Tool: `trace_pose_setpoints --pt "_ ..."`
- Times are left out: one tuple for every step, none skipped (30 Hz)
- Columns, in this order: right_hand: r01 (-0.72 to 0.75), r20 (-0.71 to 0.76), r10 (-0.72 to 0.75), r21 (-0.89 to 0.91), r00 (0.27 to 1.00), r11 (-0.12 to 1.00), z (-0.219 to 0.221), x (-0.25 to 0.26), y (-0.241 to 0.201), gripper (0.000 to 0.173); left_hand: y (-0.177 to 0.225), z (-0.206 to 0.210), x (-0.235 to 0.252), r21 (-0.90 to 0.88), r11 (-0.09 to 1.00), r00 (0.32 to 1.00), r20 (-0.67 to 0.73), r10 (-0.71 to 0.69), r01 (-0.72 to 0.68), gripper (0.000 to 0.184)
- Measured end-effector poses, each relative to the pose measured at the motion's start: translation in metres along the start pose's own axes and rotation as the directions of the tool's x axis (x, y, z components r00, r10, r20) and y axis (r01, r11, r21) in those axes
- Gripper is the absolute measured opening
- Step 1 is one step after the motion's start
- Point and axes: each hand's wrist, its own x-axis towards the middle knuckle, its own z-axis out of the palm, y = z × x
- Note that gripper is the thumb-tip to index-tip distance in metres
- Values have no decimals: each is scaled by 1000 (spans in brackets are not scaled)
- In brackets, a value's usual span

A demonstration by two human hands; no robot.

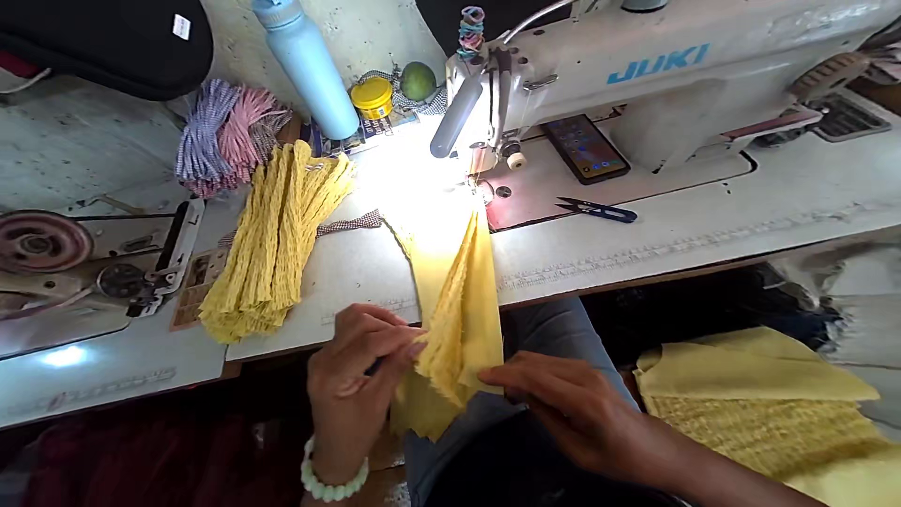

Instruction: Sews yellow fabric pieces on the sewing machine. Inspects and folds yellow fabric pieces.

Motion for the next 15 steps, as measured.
trace_pose_setpoints --pt "43 8 -43 -44 999 998 0 6 1 27 1 3 -4 -6 1000 1000 -19 0 0 10" --pt "86 10 -86 -85 996 993 1 11 3 24 1 5 -8 -10 1000 999 -38 -4 4 10" --pt "127 14 -126 -127 992 984 1 17 4 21 1 8 -11 -16 1000 998 -56 -9 8 9" --pt "165 25 -163 -165 986 972 1 22 5 18 1 11 -14 -27 1000 997 -70 -16 14 9" --pt "197 36 -194 -196 980 961 0 27 4 17 2 14 -16 -38 999 997 -80 -22 19 9" --pt "222 41 -218 -223 975 949 -1 33 4 15 4 17 -18 -48 999 996 -84 -28 24 9" --pt "236 36 -234 -245 971 940 -2 37 3 14 6 20 -19 -55 998 996 -84 -34 30 9" --pt "233 20 -237 -266 971 935 -3 41 1 13 8 23 -19 -60 998 995 -86 -40 35 9" --pt "220 4 -228 -285 974 933 -4 45 -2 12 10 25 -20 -62 997 995 -88 -42 36 9" --pt "213 -12 -227 -304 974 928 -5 49 -4 12 12 28 -20 -60 998 995 -89 -41 36 10" --pt "217 -30 -238 -317 971 923 -7 53 -5 13 14 30 -19 -57 998 995 -90 -38 33 10" --pt "226 -50 -254 -316 966 922 -8 56 -5 14 16 32 -18 -54 998 995 -92 -32 27 10" --pt "234 -71 -267 -306 961 923 -9 58 -6 14 18 34 -18 -48 999 995 -97 -26 21 10" --pt "240 -90 -277 -295 957 925 -10 60 -6 13 20 36 -17 -42 999 995 -102 -20 16 11" --pt "243 -106 -282 -284 953 928 -10 62 -7 12 22 38 -16 -35 999 994 -107 -18 14 11"
